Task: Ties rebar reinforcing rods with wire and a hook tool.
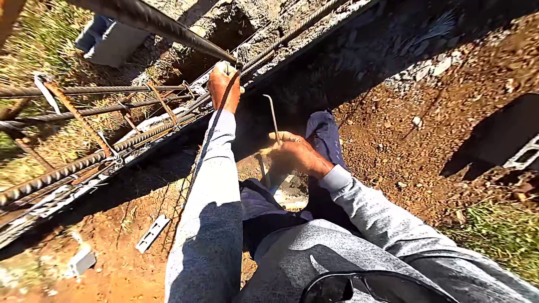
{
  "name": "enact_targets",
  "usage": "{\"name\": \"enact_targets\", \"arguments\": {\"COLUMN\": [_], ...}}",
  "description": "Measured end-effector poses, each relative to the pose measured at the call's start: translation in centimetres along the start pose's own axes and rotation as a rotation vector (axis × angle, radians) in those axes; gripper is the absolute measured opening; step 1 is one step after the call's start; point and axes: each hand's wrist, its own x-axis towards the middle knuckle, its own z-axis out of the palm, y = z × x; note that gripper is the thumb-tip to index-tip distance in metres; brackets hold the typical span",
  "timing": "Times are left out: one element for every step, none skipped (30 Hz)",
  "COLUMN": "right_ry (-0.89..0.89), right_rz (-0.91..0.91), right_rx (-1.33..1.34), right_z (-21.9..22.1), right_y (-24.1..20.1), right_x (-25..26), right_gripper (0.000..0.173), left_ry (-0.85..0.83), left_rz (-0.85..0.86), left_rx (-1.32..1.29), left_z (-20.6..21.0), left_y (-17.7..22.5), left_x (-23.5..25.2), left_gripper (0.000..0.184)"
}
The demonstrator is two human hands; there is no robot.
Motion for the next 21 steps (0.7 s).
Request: {"name": "enact_targets", "arguments": {"right_ry": [0.006,0.011,0.014,0.017,0.014,0.014,0.018,0.021,0.027,0.031,0.044,0.064,0.084,0.09,0.095,0.103,0.114,0.123,0.126,0.124,0.121], "right_rz": [-0.013,-0.031,-0.047,-0.059,-0.071,-0.083,-0.094,-0.109,-0.121,-0.129,-0.135,-0.138,-0.147,-0.161,-0.171,-0.173,-0.174,-0.171,-0.167,-0.162,-0.158], "right_rx": [-0.012,-0.038,-0.064,-0.08,-0.092,-0.108,-0.134,-0.163,-0.185,-0.198,-0.194,-0.176,-0.153,-0.146,-0.145,-0.153,-0.165,-0.18,-0.189,-0.195,-0.195], "right_z": [0.0,0.0,0.1,0.1,0.2,0.3,0.4,0.5,0.7,0.9,1.1,1.3,1.5,1.5,1.5,1.5,1.5,1.5,1.6,1.6,1.6], "right_y": [0.0,0.0,-0.1,-0.3,-0.4,-0.6,-0.8,-1.1,-1.4,-1.8,-2.1,-2.3,-2.5,-2.6,-2.8,-3.2,-3.5,-3.7,-3.8,-3.8,-3.6], "right_x": [0.1,0.1,0.2,0.3,0.3,0.5,0.5,0.5,0.5,0.4,0.6,0.9,1.4,1.8,2.1,2.3,2.4,2.5,2.5,2.6,2.6], "right_gripper": [0.049,0.05,0.051,0.051,0.051,0.051,0.051,0.051,0.05,0.049,0.05,0.051,0.053,0.054,0.055,0.054,0.054,0.054,0.054,0.054,0.054], "left_ry": [-0.001,-0.001,-0.009,-0.017,-0.026,-0.04,-0.064,-0.098,-0.131,-0.159,-0.187,-0.218,-0.245,-0.269,-0.297,-0.317,-0.316,-0.309,-0.322,-0.329,-0.332], "left_rz": [0.015,0.029,0.036,0.04,0.039,0.031,0.013,-0.009,-0.023,-0.032,-0.037,-0.036,-0.034,-0.033,-0.034,-0.039,-0.032,-0.014,0.011,0.034,0.039], "left_rx": [0.022,0.035,0.036,0.032,0.012,-0.018,-0.05,-0.086,-0.126,-0.166,-0.187,-0.19,-0.186,-0.181,-0.167,-0.158,-0.165,-0.19,-0.213,-0.236,-0.213], "left_z": [-0.1,-0.1,-0.1,0.0,0.2,0.3,0.3,0.2,0.2,0.2,0.1,0.0,-0.2,-0.4,-0.7,-1.0,-1.2,-1.2,-1.3,-1.2,-1.1], "left_y": [0.2,0.3,0.4,0.3,0.1,-0.2,-0.3,-0.4,-0.6,-0.8,-0.9,-1.0,-1.1,-1.2,-1.2,-1.0,-0.9,-0.9,-1.0,-1.2,-1.4], "left_x": [-0.2,-0.4,-0.5,-0.7,-0.7,-0.6,-0.6,-0.5,-0.4,-0.3,-0.1,0.2,0.5,0.8,1.0,1.1,1.1,1.1,1.1,1.0,1.1], "left_gripper": [0.018,0.018,0.02,0.02,0.02,0.02,0.02,0.021,0.023,0.025,0.026,0.026,0.026,0.026,0.026,0.028,0.032,0.042,0.056,0.063,0.064]}}
